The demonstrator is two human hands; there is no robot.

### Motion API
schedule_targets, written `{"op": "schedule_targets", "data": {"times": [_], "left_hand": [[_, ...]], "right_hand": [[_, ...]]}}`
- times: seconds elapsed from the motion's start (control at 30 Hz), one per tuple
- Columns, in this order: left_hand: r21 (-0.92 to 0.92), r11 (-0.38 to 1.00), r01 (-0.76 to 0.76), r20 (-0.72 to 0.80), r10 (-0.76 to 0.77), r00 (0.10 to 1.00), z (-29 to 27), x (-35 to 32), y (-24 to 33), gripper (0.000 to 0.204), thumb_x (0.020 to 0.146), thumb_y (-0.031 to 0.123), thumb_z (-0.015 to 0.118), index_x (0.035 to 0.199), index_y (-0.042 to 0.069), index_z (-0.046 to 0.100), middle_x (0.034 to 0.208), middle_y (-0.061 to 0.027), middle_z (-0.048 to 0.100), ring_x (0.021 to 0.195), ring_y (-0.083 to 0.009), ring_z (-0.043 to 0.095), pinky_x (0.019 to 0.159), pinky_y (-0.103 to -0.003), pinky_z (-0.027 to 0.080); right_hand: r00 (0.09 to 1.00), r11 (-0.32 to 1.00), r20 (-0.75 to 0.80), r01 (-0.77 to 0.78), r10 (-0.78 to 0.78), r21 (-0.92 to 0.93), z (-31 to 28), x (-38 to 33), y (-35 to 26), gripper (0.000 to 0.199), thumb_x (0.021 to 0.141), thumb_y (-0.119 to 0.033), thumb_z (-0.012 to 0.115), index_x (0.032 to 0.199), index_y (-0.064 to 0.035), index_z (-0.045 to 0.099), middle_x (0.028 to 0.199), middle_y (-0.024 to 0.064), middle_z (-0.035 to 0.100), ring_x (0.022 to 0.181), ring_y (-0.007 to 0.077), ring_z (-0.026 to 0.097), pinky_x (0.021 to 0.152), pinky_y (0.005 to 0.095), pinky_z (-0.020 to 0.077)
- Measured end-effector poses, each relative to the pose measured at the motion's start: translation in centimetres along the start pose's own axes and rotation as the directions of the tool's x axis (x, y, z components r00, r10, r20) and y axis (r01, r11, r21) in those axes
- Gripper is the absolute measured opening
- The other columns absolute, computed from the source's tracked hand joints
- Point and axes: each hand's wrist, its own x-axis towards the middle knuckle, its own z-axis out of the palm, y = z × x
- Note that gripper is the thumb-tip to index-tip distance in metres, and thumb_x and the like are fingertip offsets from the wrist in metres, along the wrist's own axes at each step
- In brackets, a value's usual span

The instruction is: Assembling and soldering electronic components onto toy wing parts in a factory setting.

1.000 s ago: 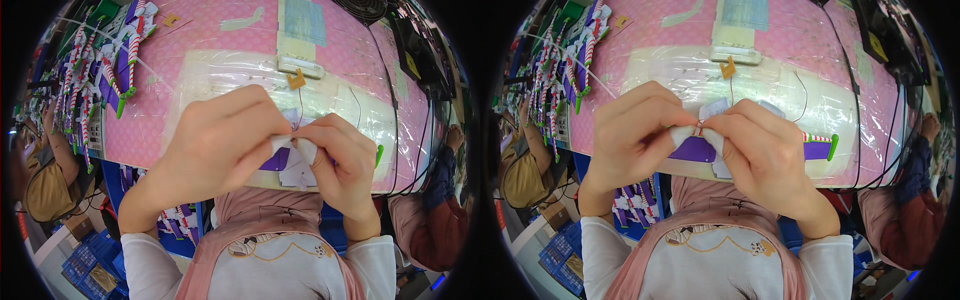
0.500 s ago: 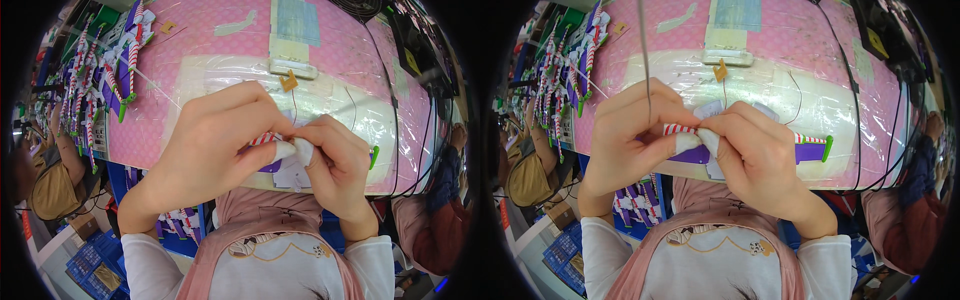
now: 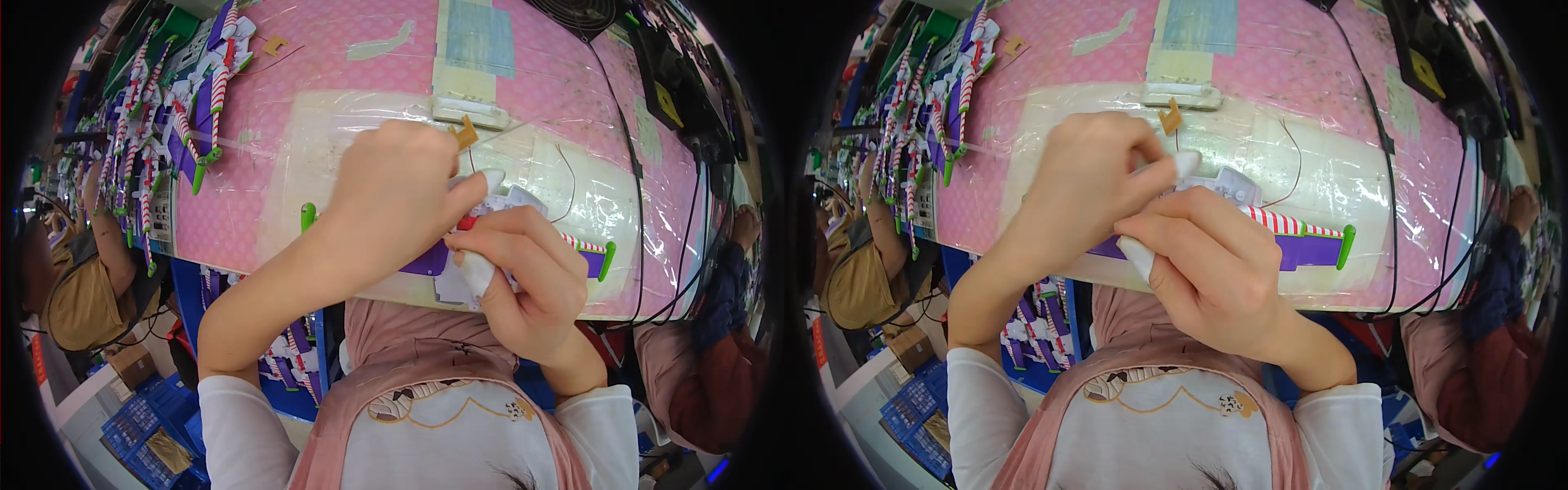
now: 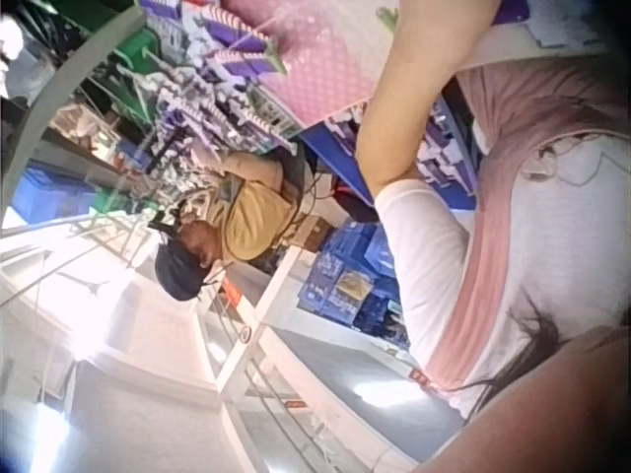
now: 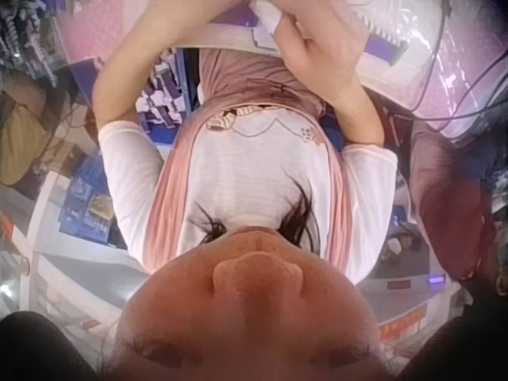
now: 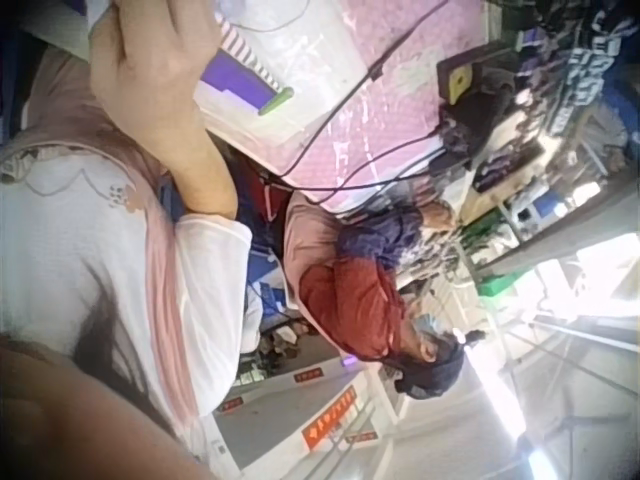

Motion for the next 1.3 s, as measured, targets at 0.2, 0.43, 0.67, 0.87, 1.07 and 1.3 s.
{"op": "schedule_targets", "data": {"times": [0.2,0.43,0.67,0.87,1.07,1.3], "left_hand": [[-0.524,0.81,0.264,0.181,-0.196,0.964,-0.5,0.3,-0.6,0.013,0.074,0.007,0.061,0.082,-0.004,0.06,0.066,-0.0016,0.058,0.056,-0.005,0.051,0.05,-0.02,0.039],[-0.722,0.68,0.126,0.068,-0.112,0.991,-2.2,-3.9,1.9,0.043,0.076,0.001,0.058,0.118,-0.003,0.052,0.081,-0.0017,0.058,0.05,0.0004,0.036,0.046,-0.014,0.027],[-0.906,0.279,0.319,0.314,-0.065,0.947,-1.9,-2.9,-0.5,0.037,0.08,0.008,0.061,0.113,-0.005,0.055,0.082,-0.0045,0.06,0.069,-0.0072,0.054,0.064,-0.019,0.044],[-0.731,0.678,0.078,-0.092,-0.211,0.973,-1.1,-3.4,-1.0,0.023,0.08,0.001,0.06,0.102,-0.004,0.06,0.09,-0.0068,0.06,0.081,-0.0119,0.058,0.075,-0.024,0.046],[-0.685,0.72,0.107,-0.184,-0.314,0.931,-0.3,-4.9,-0.3,0.014,0.079,-0.002,0.06,0.093,-0.004,0.058,0.084,-0.0055,0.061,0.071,-0.0061,0.055,0.062,-0.017,0.042],[-0.714,0.686,0.142,-0.063,-0.266,0.962,-1.3,-5.3,0.5,0.016,0.078,-0.004,0.057,0.094,-0.004,0.055,0.085,-0.008,0.061,0.073,-0.0069,0.056,0.062,-0.017,0.043]], "right_hand": [[0.902,0.897,-0.054,-0.416,0.428,0.149,-1.5,0.0,-0.1,0.008,0.08,0.002,0.056,0.087,0.0027,0.06,0.081,0.0086,0.058,0.066,0.0094,0.053,0.055,0.023,0.0423],[0.845,0.723,0.015,-0.467,0.535,0.509,-0.3,1.1,-0.6,0.014,0.088,-0.008,0.053,0.095,0.0039,0.057,0.085,0.0059,0.063,0.075,0.0067,0.056,0.064,0.0192,0.0445],[0.833,0.681,0.047,-0.482,0.551,0.551,0.0,0.7,-0.9,0.015,0.089,-0.008,0.052,0.095,0.0045,0.056,0.082,0.0036,0.06,0.07,0.0039,0.051,0.06,0.0168,0.0413],[0.797,0.665,-0.09,-0.43,0.598,0.61,0.6,0.9,-0.6,0.017,0.088,-0.011,0.054,0.094,0.0044,0.057,0.083,0.0077,0.061,0.062,0.0049,0.049,0.053,0.0173,0.0379],[0.778,0.699,-0.004,-0.563,0.629,0.441,0.6,0.6,-1.3,0.014,0.085,-0.007,0.057,0.09,0.0054,0.061,0.082,0.0097,0.063,0.063,0.0066,0.053,0.052,0.0178,0.0389],[0.819,0.809,0.0,-0.567,0.574,0.156,0.7,0.9,-1.6,0.014,0.083,-0.005,0.059,0.091,0.0067,0.06,0.083,0.0061,0.062,0.073,0.0078,0.055,0.065,0.019,0.0423]]}}
